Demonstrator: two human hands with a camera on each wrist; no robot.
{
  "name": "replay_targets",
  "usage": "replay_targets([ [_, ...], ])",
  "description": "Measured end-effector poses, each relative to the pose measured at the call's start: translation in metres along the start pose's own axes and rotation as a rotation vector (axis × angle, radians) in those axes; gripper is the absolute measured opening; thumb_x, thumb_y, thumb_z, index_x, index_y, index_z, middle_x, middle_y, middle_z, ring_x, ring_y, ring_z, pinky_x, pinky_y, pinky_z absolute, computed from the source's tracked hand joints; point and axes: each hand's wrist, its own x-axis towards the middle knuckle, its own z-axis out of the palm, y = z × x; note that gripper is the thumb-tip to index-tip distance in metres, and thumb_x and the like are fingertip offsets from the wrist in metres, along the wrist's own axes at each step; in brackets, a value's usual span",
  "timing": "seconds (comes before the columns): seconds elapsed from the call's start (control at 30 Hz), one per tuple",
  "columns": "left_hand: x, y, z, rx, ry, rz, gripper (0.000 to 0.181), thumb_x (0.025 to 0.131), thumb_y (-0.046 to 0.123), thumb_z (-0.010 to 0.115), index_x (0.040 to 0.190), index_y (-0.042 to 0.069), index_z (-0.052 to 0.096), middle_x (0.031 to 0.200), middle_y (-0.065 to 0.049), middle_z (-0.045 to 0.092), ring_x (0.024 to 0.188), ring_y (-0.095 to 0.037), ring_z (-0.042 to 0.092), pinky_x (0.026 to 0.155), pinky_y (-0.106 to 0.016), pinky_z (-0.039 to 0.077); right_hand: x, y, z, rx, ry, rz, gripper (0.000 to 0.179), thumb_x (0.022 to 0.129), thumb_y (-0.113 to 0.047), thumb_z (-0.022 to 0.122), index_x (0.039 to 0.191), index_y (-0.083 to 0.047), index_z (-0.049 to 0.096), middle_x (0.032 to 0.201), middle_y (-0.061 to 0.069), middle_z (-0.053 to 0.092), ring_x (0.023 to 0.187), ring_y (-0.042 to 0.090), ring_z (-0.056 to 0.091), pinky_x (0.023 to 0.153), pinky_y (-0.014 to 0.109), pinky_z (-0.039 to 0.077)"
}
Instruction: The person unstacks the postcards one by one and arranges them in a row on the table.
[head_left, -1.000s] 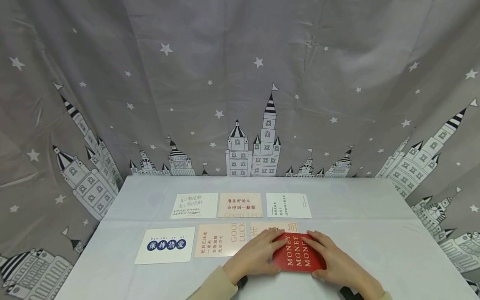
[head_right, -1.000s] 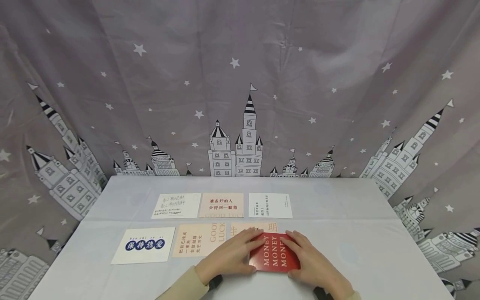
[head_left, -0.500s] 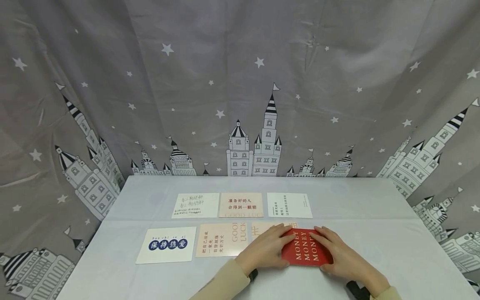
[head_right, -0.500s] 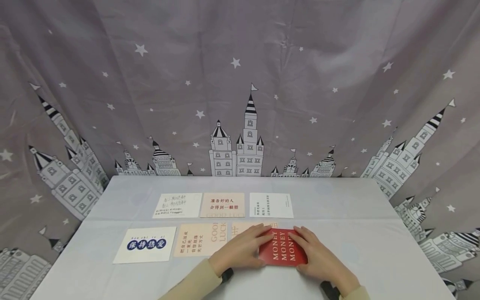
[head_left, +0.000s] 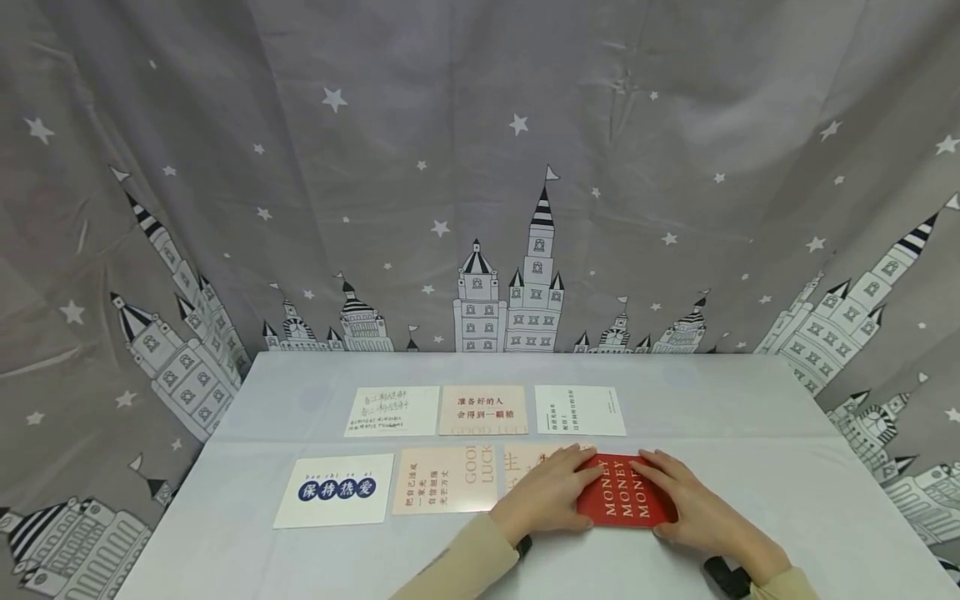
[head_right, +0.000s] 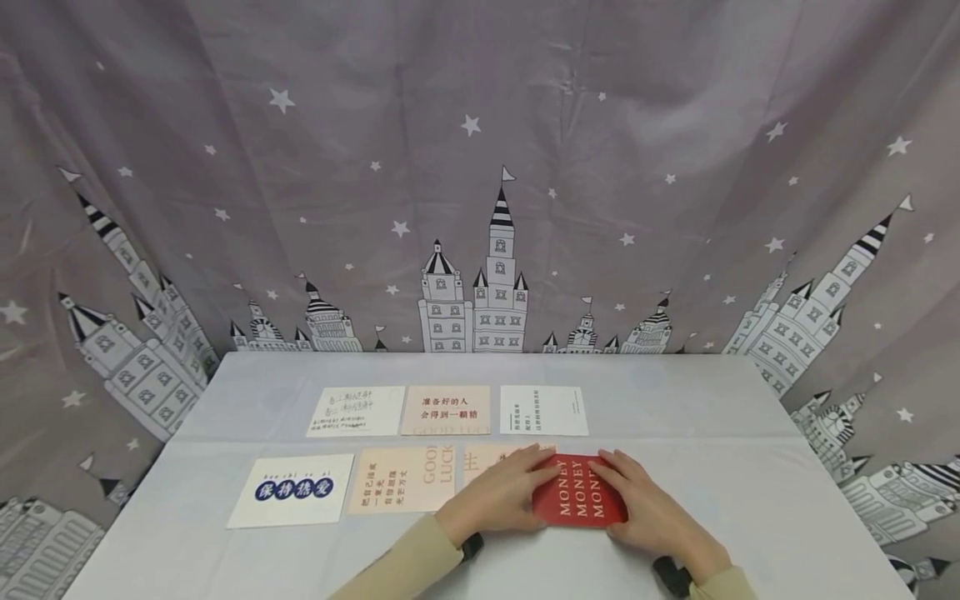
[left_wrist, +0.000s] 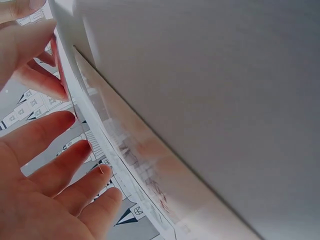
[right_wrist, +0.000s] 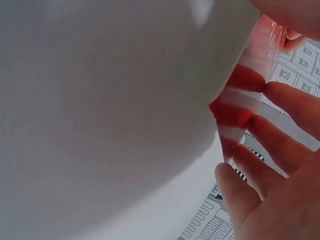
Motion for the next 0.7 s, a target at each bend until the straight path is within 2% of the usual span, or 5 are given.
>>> replay_targets([
  [0.37,0.016,0.007,-0.002,0.041,-0.014,-0.003,0.069,0.078,0.038,0.075,0.139,0.017,0.051,0.148,-0.001,0.04,0.137,-0.02,0.034,0.112,-0.024,0.023,0.0,0.01,-0.008,0.001,0.012,-0.018,0.079,0.064,-0.007,0.08,0.136,-0.001,0.049,0.144,0.025,0.035,0.13,0.05,0.028,0.097,0.066,0.035],
  [0.7,0.029,0.013,-0.005,0.065,-0.039,-0.013,0.069,0.078,0.039,0.075,0.14,0.018,0.051,0.147,0.0,0.041,0.136,-0.019,0.035,0.111,-0.023,0.024,0.0,0.019,-0.016,-0.012,0.023,-0.037,0.078,0.062,-0.005,0.08,0.135,0.001,0.05,0.14,0.027,0.037,0.127,0.051,0.031,0.095,0.066,0.037],
])
